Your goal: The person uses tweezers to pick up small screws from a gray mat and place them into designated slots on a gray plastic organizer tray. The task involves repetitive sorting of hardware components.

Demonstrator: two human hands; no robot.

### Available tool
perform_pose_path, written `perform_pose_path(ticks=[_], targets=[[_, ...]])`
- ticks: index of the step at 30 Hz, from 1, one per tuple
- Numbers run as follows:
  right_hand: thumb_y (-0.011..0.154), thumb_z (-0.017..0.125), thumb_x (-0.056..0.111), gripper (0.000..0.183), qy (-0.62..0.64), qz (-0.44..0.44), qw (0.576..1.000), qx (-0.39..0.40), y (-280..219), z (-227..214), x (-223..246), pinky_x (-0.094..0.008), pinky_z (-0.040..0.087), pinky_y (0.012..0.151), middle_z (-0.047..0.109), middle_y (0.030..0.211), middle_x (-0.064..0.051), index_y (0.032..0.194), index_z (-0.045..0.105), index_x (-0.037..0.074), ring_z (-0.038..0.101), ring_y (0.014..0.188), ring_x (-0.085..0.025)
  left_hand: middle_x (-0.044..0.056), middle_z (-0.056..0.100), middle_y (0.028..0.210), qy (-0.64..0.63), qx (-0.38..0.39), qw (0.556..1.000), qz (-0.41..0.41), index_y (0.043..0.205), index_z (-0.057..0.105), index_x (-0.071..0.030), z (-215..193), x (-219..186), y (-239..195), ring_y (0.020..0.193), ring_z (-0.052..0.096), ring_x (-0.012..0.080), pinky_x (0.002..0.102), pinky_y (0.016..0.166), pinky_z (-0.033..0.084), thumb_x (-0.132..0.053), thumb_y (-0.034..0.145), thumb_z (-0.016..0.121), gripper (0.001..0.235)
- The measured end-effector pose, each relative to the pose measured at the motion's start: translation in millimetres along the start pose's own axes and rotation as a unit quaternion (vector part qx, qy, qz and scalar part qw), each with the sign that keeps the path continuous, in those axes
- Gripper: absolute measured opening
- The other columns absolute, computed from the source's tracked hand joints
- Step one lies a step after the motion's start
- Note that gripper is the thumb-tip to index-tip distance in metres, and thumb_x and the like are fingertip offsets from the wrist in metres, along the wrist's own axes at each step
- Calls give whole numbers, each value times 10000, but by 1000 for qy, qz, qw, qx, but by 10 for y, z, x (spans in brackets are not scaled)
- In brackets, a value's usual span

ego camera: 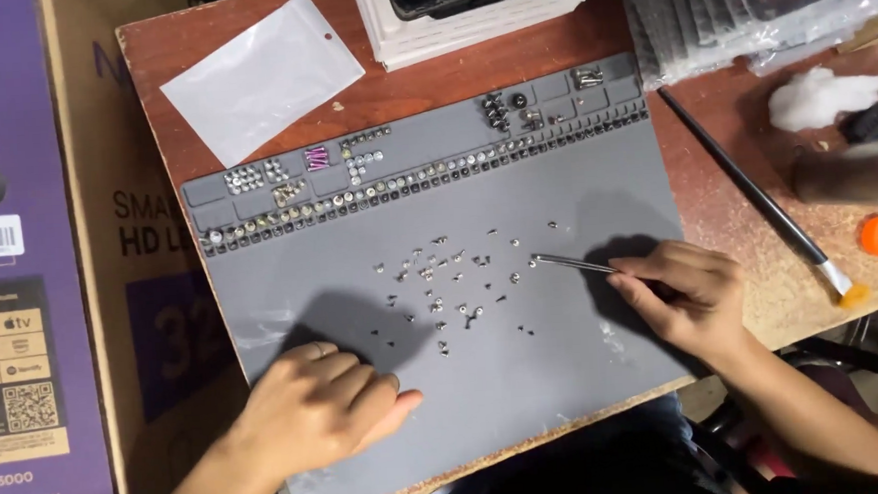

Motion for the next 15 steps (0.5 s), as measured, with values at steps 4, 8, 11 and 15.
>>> perform_pose_path(ticks=[4, 8, 11, 15], targets=[[781, 678, 76, 87, -10, -2, 1000, -6, -7, -9, 23, -253, 423, 518, 643, 679, -78, 813, 679, -4, 539, 509, -145, -30, 441, 441, 6, 6, 1000, -5, 548, 454, -138, 20, -12, -17, 392, 419, 111, 244, 399, 361, -309, 862, 694, 430], [788, 677, 85, 91, -19, -5, 1000, -9, -18, -21, 29, -252, 427, 526, 649, 693, -81, 818, 680, -1, 554, 524, -145, -29, 404, 428, 13, -4, 1000, -10, 530, 424, -141, 15, 11, -18, 383, 395, 113, 251, 390, 351, -283, 855, 691, 443], [784, 686, 94, 104, -23, 1, 1000, -13, -39, -24, 3, -249, 404, 512, 622, 652, -69, 831, 680, 2, 522, 504, -137, -30, 405, 425, 11, -1, 1000, -11, 527, 422, -143, 21, 13, -18, 381, 396, 110, 253, 389, 355, -282, 857, 683, 443], [782, 692, 104, 112, -25, 1, 1000, -14, -40, -17, 8, -252, 375, 491, 577, 593, -54, 836, 681, 7, 474, 472, -130, -36, 418, 419, 16, 2, 1000, -11, 529, 437, -149, 37, 11, -27, 376, 410, 103, 246, 377, 363, -295, 848, 702, 440]])
Point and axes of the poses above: each hand's wrist, its own y-axis towards the middle knuckle, its own z-axis out of the palm, x = y × z, the point moved 9 cm from there along y, towards the middle knuckle
